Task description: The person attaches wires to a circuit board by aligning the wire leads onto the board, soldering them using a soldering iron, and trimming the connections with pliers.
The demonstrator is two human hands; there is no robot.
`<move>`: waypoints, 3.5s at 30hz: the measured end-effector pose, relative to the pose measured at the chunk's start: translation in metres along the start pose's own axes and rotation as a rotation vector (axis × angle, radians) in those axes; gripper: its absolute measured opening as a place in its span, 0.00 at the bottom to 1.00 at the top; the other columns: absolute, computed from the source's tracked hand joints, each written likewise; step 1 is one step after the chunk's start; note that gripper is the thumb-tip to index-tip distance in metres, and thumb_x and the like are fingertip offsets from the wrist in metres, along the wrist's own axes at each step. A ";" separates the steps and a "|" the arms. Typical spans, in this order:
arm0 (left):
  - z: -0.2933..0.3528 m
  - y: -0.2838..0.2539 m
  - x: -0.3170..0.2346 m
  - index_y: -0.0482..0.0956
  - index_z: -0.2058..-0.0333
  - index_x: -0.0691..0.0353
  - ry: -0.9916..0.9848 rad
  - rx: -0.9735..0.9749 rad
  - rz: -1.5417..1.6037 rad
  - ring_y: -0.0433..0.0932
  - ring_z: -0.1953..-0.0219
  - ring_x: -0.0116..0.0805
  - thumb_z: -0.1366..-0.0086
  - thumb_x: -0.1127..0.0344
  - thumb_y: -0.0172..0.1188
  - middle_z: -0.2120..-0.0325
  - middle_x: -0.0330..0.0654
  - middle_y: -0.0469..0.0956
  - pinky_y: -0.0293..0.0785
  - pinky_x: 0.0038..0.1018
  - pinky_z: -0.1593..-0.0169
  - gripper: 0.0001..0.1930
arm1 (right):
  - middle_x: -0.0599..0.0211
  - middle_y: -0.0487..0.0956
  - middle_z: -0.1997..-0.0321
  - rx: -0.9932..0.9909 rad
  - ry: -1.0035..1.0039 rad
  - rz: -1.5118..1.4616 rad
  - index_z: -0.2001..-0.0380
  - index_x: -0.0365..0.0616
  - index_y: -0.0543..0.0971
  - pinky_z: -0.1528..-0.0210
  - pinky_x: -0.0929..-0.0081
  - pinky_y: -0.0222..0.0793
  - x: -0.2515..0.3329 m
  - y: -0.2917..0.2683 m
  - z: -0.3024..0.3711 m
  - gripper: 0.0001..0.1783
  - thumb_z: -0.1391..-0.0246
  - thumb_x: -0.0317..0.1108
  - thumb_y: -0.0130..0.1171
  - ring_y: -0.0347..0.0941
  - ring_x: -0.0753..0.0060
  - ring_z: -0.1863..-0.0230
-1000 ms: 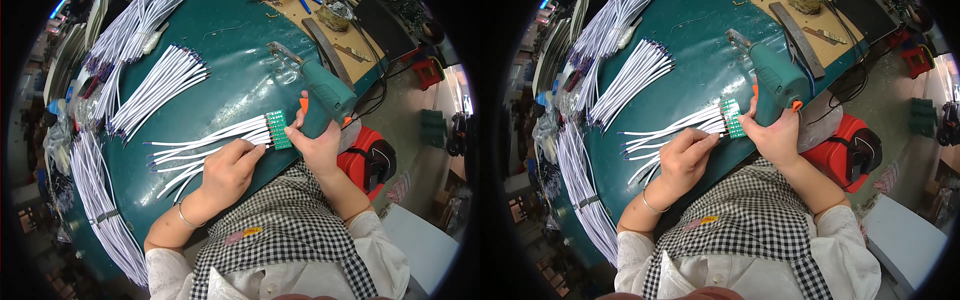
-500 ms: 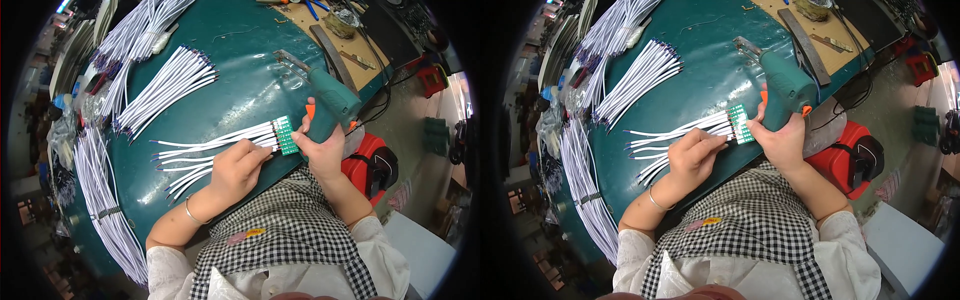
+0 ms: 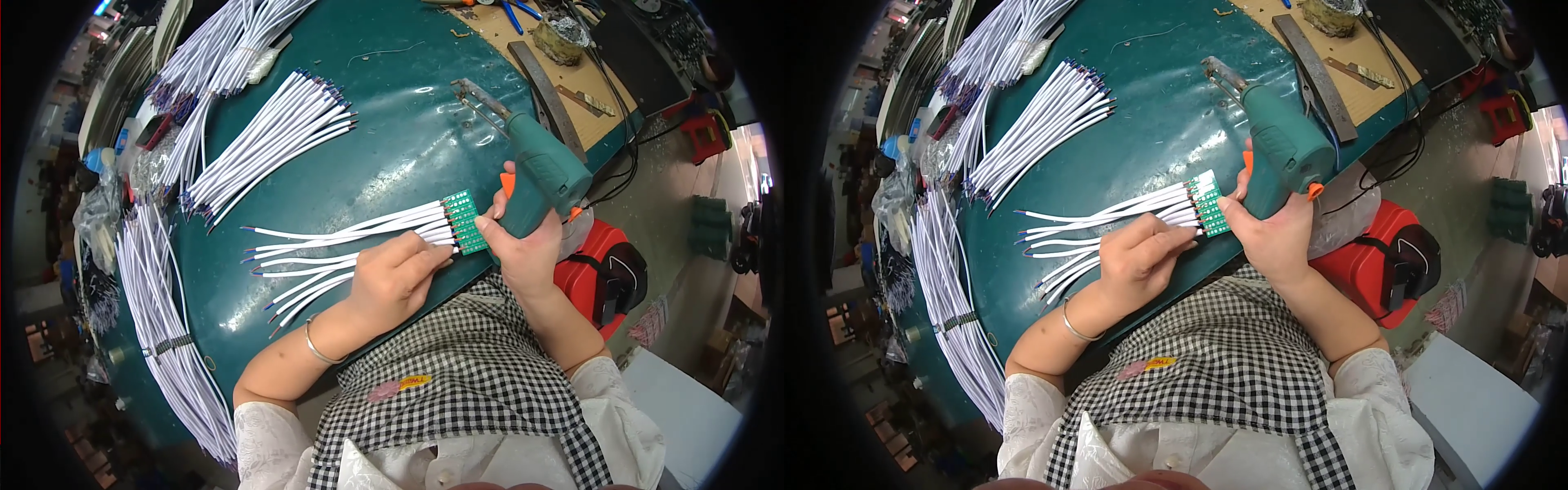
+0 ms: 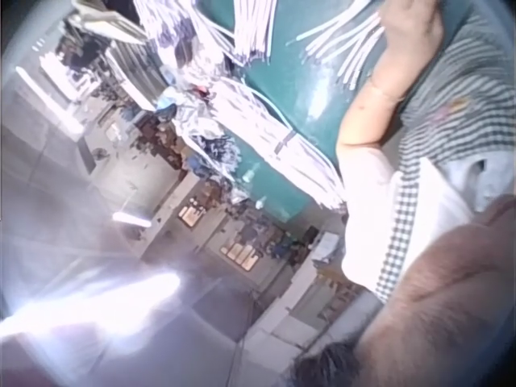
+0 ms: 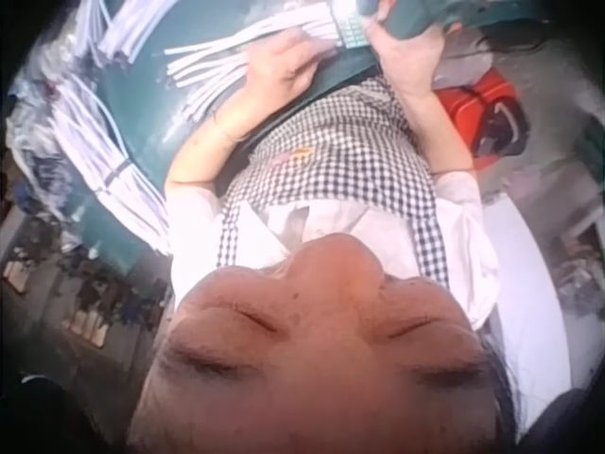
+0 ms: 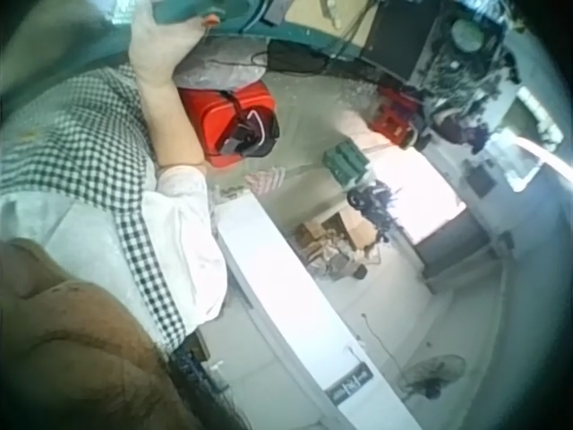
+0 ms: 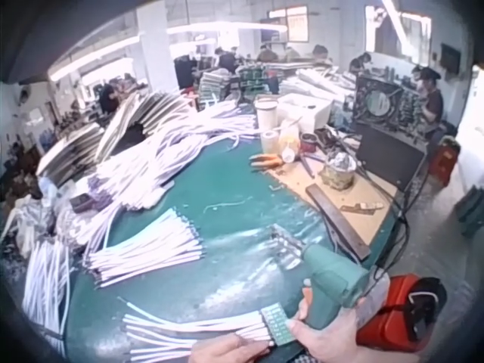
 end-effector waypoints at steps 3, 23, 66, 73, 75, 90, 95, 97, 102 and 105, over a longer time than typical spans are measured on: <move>-0.001 0.005 0.001 0.84 0.64 0.61 -0.037 0.027 0.002 0.77 0.79 0.34 0.52 0.78 0.67 0.78 0.39 0.75 0.73 0.28 0.78 0.14 | 0.66 0.73 0.59 -0.053 -0.061 -0.043 0.41 0.36 0.66 0.59 0.80 0.72 0.002 0.002 0.001 0.35 0.54 0.07 0.59 0.69 0.80 0.62; -0.006 0.019 0.007 0.84 0.62 0.63 -0.037 0.124 -0.199 0.74 0.81 0.35 0.53 0.77 0.64 0.77 0.40 0.69 0.71 0.31 0.80 0.16 | 0.65 0.69 0.56 0.192 -0.123 0.087 0.47 0.35 0.67 0.35 0.45 0.68 -0.011 0.000 0.034 0.26 0.50 0.09 0.55 0.68 0.74 0.55; -0.005 0.016 0.012 0.84 0.63 0.65 0.108 0.161 -0.252 0.77 0.77 0.39 0.57 0.82 0.62 0.76 0.42 0.76 0.73 0.31 0.76 0.19 | 0.62 0.68 0.53 0.250 -0.115 0.123 0.48 0.34 0.69 0.35 0.43 0.68 -0.016 -0.005 0.042 0.24 0.49 0.09 0.53 0.68 0.72 0.52; -0.005 0.018 0.006 0.83 0.62 0.64 0.103 0.191 -0.371 0.76 0.77 0.36 0.59 0.79 0.62 0.76 0.41 0.75 0.72 0.31 0.77 0.20 | 0.60 0.67 0.48 0.278 -0.122 0.084 0.45 0.34 0.67 0.35 0.41 0.67 -0.016 -0.004 0.039 0.26 0.49 0.10 0.53 0.67 0.72 0.52; -0.005 0.019 0.007 0.83 0.62 0.64 0.093 0.184 -0.354 0.76 0.77 0.37 0.59 0.80 0.62 0.76 0.41 0.75 0.72 0.31 0.77 0.20 | 0.60 0.67 0.48 0.265 -0.120 0.067 0.44 0.34 0.66 0.35 0.41 0.67 -0.016 -0.004 0.040 0.27 0.49 0.10 0.53 0.67 0.72 0.52; -0.009 0.015 0.013 0.83 0.65 0.62 0.067 0.054 -0.213 0.75 0.78 0.36 0.55 0.77 0.63 0.79 0.39 0.72 0.70 0.31 0.78 0.14 | 0.64 0.67 0.56 0.225 -0.168 0.195 0.36 0.34 0.58 0.32 0.39 0.60 -0.009 -0.010 0.036 0.38 0.50 0.08 0.53 0.66 0.71 0.53; -0.010 0.014 0.008 0.83 0.65 0.63 0.052 0.072 -0.264 0.75 0.78 0.36 0.54 0.75 0.63 0.79 0.39 0.71 0.71 0.32 0.77 0.13 | 0.64 0.67 0.57 0.240 -0.152 0.118 0.36 0.34 0.58 0.30 0.39 0.58 -0.008 -0.006 0.032 0.38 0.51 0.08 0.54 0.66 0.70 0.53; -0.008 0.015 0.009 0.83 0.65 0.63 0.055 0.076 -0.291 0.75 0.77 0.36 0.53 0.74 0.62 0.79 0.39 0.70 0.71 0.32 0.76 0.13 | 0.64 0.67 0.57 0.247 -0.141 0.105 0.36 0.34 0.58 0.30 0.39 0.57 -0.007 -0.003 0.030 0.38 0.51 0.08 0.54 0.66 0.70 0.53; -0.004 0.017 0.006 0.83 0.64 0.62 0.093 0.079 -0.329 0.74 0.80 0.34 0.54 0.76 0.62 0.79 0.38 0.73 0.69 0.31 0.79 0.15 | 0.65 0.67 0.58 0.291 -0.165 0.154 0.35 0.34 0.58 0.30 0.40 0.56 0.000 -0.001 0.027 0.39 0.52 0.08 0.54 0.66 0.71 0.53; -0.005 0.019 0.008 0.83 0.62 0.62 0.110 0.091 -0.341 0.74 0.80 0.34 0.54 0.75 0.61 0.78 0.38 0.73 0.69 0.30 0.79 0.16 | 0.65 0.67 0.58 0.312 -0.150 0.160 0.36 0.34 0.58 0.29 0.40 0.56 -0.004 -0.001 0.030 0.39 0.52 0.08 0.54 0.67 0.71 0.53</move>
Point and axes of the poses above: each hand's wrist, its own z-axis away from the middle knuckle, its own y-axis out of the palm, x = y × z, the point moved 6 cm from there along -z, towards the middle knuckle
